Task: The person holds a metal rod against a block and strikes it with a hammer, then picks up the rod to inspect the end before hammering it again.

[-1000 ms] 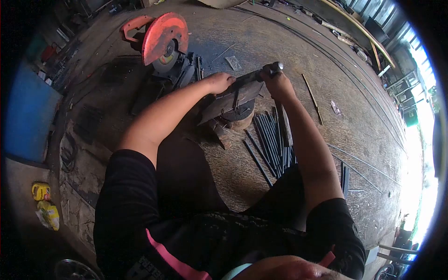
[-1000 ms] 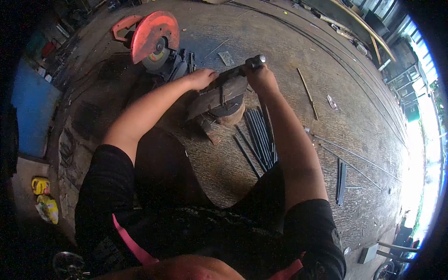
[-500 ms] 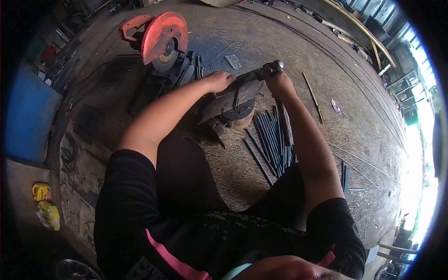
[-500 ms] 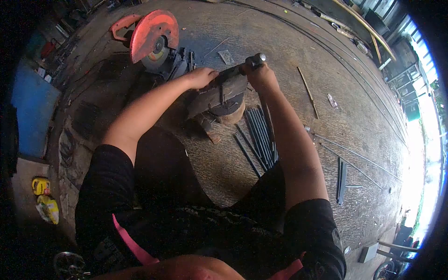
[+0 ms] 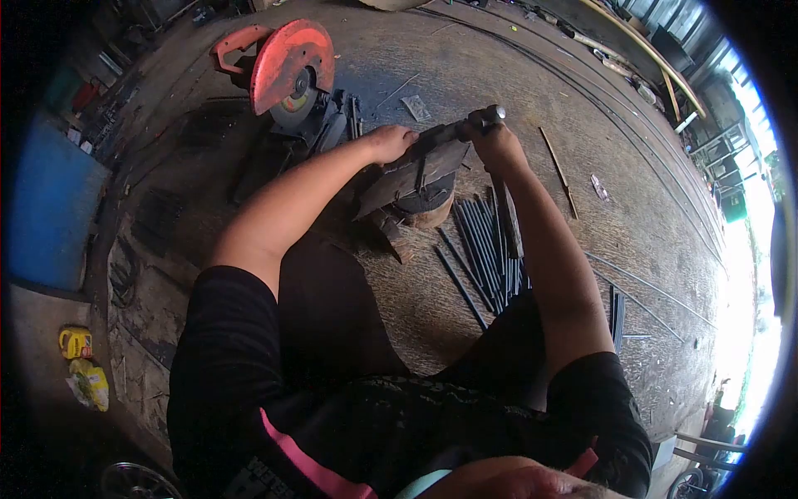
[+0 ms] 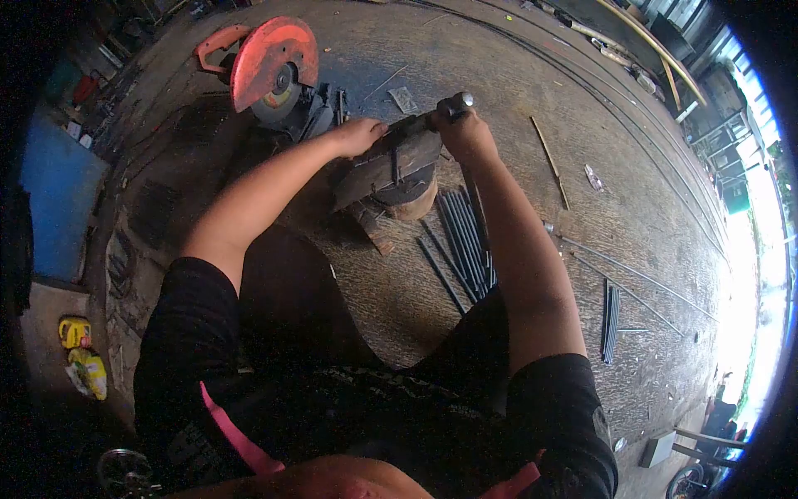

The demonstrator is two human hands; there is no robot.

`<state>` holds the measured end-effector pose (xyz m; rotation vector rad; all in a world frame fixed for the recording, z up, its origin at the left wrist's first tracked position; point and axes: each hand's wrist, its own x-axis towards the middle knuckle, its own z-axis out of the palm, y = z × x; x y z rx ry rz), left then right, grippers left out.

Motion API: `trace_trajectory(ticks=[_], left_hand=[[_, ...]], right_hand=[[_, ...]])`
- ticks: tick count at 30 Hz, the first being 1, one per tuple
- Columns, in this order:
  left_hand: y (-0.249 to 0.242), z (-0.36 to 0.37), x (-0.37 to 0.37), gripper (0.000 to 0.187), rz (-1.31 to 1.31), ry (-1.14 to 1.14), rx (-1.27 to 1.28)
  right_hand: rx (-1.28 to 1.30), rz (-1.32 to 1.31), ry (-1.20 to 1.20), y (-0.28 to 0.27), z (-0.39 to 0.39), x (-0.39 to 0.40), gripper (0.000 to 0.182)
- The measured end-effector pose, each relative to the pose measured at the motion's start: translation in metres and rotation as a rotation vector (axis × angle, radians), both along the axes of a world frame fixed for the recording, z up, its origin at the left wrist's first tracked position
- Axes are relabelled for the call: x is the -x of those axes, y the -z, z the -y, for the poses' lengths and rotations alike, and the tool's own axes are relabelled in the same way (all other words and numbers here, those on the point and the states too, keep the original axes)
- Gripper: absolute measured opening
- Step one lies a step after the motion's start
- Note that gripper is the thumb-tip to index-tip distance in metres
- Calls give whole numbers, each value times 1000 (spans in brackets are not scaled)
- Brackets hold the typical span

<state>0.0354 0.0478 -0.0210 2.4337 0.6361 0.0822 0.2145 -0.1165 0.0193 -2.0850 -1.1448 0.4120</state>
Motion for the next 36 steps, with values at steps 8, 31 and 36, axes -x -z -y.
trace_trajectory(ticks=[8,31,36], left_hand=[[5,2,-2,43,13,-29,-107],[17,16,-7,29,429,-45,-354],[10,24,-4,34,428,-57,-318]], right_hand=[[21,32,50,15,-5,-7,40],[25,72,6,-1,5,3,35],[18,31,-28,-3,5,3,36]])
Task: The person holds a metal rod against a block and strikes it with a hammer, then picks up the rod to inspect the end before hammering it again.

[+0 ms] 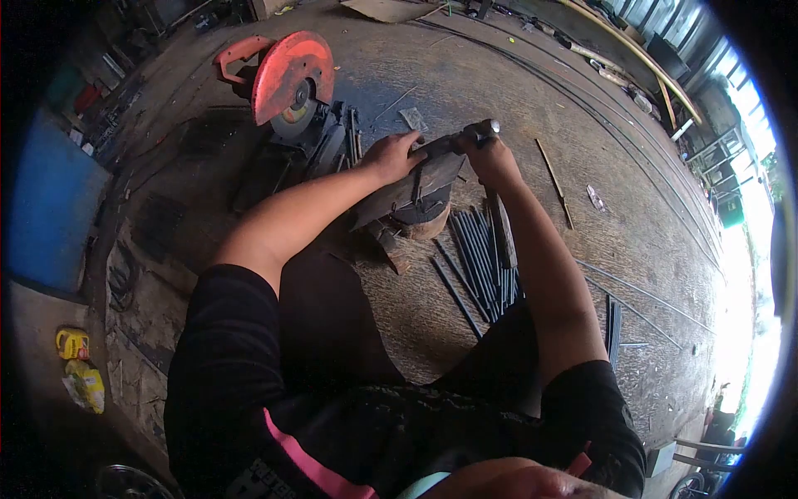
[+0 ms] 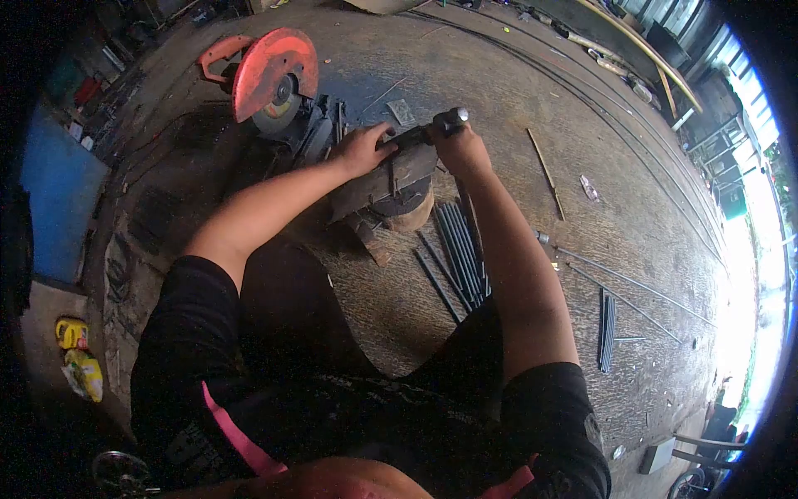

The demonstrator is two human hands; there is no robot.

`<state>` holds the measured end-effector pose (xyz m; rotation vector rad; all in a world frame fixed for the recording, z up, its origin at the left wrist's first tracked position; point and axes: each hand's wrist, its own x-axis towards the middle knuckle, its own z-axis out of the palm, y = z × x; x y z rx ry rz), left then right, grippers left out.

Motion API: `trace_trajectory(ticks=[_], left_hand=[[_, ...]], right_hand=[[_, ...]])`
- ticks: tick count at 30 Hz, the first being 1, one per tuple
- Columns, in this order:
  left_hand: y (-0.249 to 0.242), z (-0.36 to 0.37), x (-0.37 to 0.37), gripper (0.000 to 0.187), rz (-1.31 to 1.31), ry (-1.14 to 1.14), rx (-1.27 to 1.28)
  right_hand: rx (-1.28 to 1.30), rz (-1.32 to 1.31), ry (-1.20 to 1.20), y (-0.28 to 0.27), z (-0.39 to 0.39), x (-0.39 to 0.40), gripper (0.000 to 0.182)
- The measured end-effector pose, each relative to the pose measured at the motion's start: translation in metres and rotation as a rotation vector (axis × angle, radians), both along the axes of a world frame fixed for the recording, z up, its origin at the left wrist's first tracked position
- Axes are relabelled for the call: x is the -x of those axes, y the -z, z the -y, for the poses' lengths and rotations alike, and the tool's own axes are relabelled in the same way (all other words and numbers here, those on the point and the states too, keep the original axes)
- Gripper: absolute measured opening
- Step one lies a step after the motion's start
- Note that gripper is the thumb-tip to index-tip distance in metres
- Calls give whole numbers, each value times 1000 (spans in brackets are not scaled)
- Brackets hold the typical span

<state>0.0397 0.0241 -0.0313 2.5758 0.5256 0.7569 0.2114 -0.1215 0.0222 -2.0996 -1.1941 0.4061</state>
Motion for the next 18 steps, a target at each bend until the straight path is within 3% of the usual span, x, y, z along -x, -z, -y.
trace_trajectory(ticks=[5,12,14,18], left_hand=[[-4,0,3,37,-156,8,43],[6,-9,22,48,-61,147,-83],[-1,-9,29,52,-288,87,-41],[3,-11,36,51,-342,127,-72]], right_hand=[[22,-27,32,13,-7,-9,37],[-63,77,15,16,-6,-11,41],[-45,27,-7,5,-1,-6,42],[62,-6,12,-10,4,8,33]])
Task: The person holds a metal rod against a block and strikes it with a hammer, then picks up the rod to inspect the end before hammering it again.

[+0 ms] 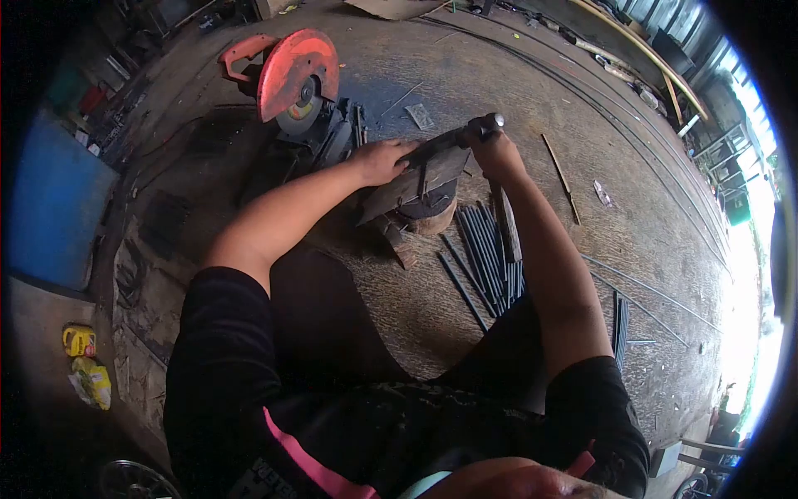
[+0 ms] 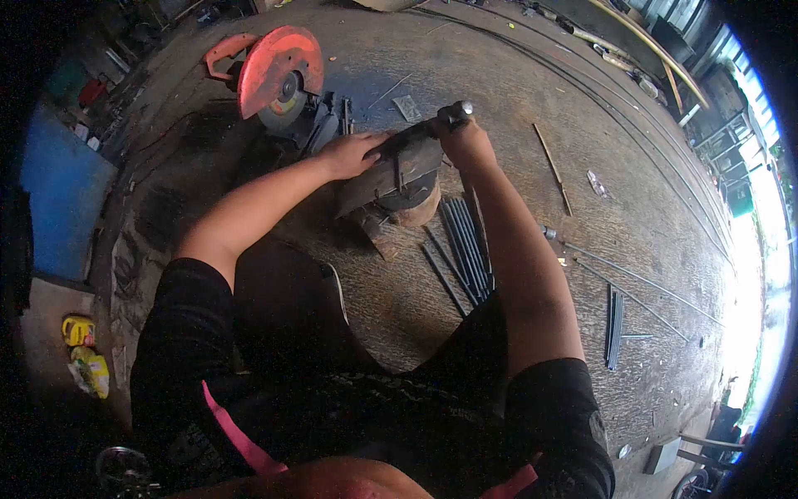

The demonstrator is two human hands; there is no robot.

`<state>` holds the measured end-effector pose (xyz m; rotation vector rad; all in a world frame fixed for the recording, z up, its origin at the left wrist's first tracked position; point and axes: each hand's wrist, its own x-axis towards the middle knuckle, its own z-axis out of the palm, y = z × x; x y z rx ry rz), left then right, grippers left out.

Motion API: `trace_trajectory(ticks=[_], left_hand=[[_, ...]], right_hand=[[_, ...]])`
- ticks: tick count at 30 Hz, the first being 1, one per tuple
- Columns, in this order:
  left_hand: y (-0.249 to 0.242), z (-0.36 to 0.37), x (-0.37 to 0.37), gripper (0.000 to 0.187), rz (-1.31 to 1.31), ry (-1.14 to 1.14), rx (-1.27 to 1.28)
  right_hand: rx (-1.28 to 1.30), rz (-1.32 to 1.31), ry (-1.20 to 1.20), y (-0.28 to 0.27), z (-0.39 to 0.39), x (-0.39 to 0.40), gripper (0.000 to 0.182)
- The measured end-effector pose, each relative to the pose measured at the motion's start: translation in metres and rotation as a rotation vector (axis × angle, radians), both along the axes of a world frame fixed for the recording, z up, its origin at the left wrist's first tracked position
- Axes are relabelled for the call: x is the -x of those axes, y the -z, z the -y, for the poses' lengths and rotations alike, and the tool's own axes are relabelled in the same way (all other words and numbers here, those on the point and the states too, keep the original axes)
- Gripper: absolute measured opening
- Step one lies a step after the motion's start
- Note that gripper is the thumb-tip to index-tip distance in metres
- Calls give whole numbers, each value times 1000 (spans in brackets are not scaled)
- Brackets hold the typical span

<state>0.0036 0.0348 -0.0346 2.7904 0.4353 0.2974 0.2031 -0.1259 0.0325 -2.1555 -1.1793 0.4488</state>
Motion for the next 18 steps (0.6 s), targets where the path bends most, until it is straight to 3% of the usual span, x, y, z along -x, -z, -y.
trace_trajectory(ticks=[6,8,14,18], left_hand=[[-2,4,-8,47,32,38,-137],[-8,9,-12,44,-37,-93,-10],[1,2,-21,37,148,-248,53],[-12,3,-18,32,65,-246,33]], right_hand=[[-34,-40,70,24,-10,-13,41],[-87,54,33,31,-11,-18,48],[-12,27,72,10,-4,-8,41],[-54,18,45,13,-3,-11,41]])
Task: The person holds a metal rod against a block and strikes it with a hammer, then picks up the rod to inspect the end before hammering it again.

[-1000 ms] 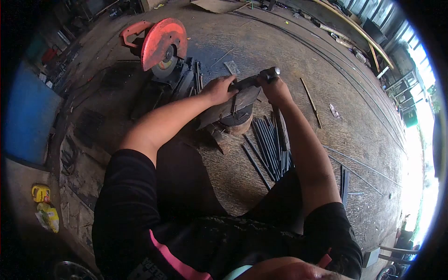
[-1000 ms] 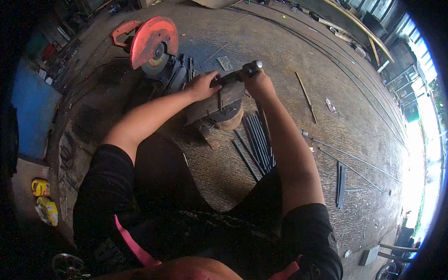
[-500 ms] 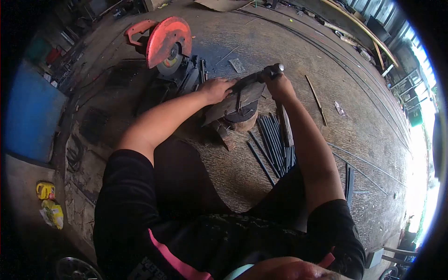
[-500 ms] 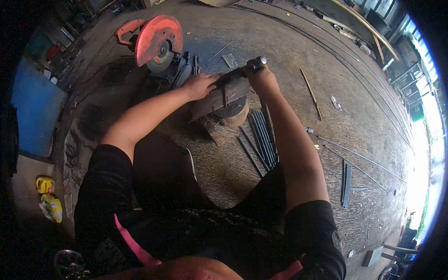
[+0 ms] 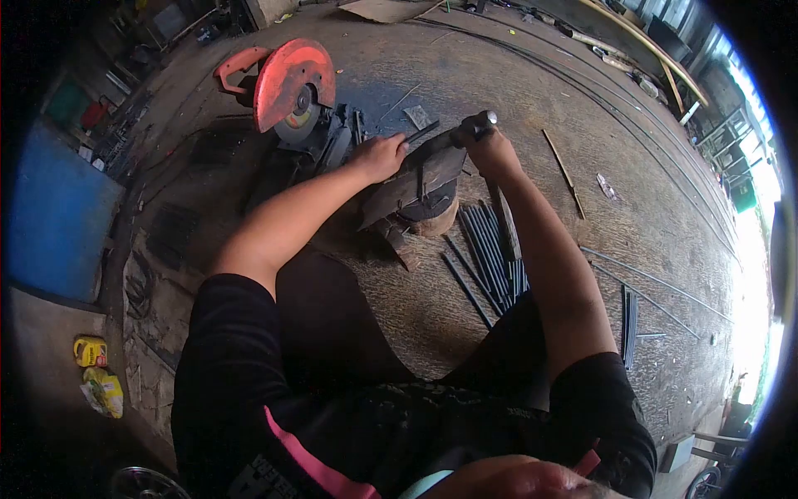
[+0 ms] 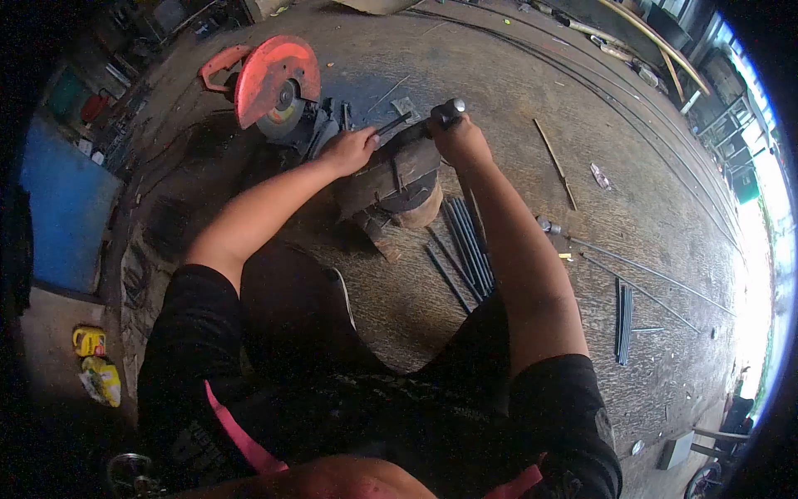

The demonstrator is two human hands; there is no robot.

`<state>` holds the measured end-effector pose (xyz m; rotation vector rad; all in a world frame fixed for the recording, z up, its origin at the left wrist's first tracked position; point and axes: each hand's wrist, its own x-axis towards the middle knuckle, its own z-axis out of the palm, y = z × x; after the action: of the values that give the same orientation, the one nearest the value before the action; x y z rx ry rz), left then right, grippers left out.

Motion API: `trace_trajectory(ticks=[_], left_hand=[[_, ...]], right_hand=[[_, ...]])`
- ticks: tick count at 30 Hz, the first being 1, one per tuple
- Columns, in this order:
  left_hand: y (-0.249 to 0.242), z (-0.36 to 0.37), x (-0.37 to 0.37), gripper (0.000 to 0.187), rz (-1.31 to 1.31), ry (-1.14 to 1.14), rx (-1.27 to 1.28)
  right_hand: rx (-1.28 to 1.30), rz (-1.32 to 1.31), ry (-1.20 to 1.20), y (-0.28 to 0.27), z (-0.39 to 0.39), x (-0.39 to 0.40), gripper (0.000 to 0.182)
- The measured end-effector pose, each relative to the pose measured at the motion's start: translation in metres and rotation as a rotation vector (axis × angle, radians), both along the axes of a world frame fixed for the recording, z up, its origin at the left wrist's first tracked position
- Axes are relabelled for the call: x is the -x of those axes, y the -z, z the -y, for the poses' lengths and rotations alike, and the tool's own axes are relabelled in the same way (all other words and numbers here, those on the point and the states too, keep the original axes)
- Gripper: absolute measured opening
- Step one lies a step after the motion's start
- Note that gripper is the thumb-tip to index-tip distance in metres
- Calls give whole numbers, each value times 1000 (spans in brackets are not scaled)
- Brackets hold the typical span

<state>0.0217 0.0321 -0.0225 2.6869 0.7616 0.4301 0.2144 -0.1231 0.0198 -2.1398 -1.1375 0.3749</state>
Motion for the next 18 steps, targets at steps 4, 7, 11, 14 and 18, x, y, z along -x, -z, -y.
trace_trajectory(ticks=[4,7,11,14,18], left_hand=[[-5,0,7,32,-72,28,-34],[0,-3,9,36,-94,51,-60],[5,-1,8,42,-119,-5,-89],[1,1,8,42,-128,47,-82],[4,-2,7,39,-134,76,-103]], right_hand=[[-15,18,-25,5,-2,-3,39],[-33,-10,-42,10,-5,-6,37],[-10,0,-82,-2,0,0,33],[-17,45,-116,3,-3,-3,30],[-18,30,-62,4,-5,-2,29]])
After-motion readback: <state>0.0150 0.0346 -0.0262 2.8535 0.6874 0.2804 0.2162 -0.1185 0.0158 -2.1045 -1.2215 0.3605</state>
